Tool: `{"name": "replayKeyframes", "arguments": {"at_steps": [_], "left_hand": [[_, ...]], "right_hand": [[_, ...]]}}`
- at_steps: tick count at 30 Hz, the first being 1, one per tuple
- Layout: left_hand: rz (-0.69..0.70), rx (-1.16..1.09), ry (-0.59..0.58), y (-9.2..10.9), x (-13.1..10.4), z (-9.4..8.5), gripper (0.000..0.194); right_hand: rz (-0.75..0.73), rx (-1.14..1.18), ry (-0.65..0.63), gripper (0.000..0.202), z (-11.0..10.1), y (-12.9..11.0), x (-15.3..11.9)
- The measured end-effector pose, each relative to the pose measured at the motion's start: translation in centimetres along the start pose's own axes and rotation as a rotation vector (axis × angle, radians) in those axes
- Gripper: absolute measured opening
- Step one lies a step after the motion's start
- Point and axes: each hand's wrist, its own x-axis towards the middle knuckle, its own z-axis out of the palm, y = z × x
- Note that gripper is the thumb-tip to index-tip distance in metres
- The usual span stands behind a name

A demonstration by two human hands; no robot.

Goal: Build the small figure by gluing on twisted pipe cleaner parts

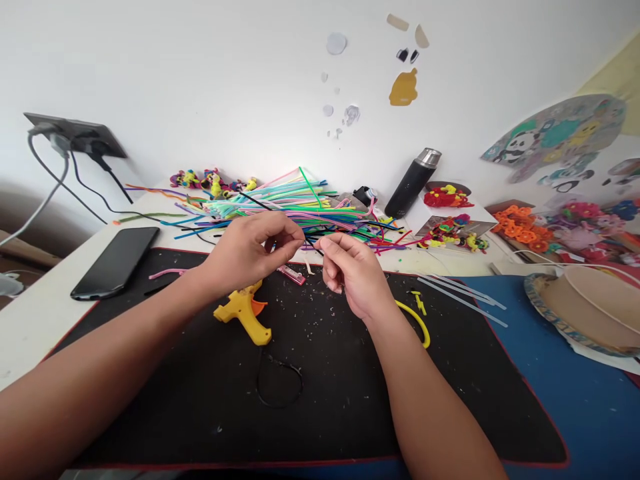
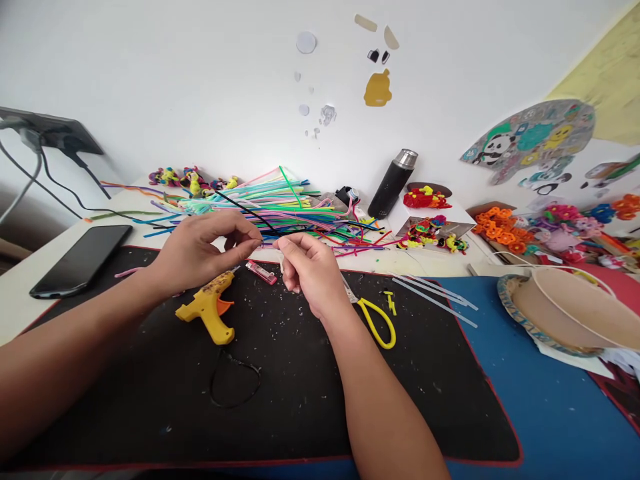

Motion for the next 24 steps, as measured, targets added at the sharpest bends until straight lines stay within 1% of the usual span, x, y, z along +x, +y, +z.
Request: {"name": "replayKeyframes", "arguments": {"at_steps": [6,15,24], "left_hand": [[0.039,0.017,0.003,-0.44,-0.20,0.29,0.010],[0.069,0.021,-0.024,-0.65,-0.19,0.45,0.011],[0.102,0.074,-0.044,-0.74,-0.37,0.42,0.012]], "right_hand": [[0.029,-0.065,-0.054,0.029,0.45,0.39,-0.07],[0.047,-0.104,-0.055,0.033,0.64,0.30,-0.12],[0.045,-0.119,-0.067,0.033,0.76,0.56,-0.10]]}}
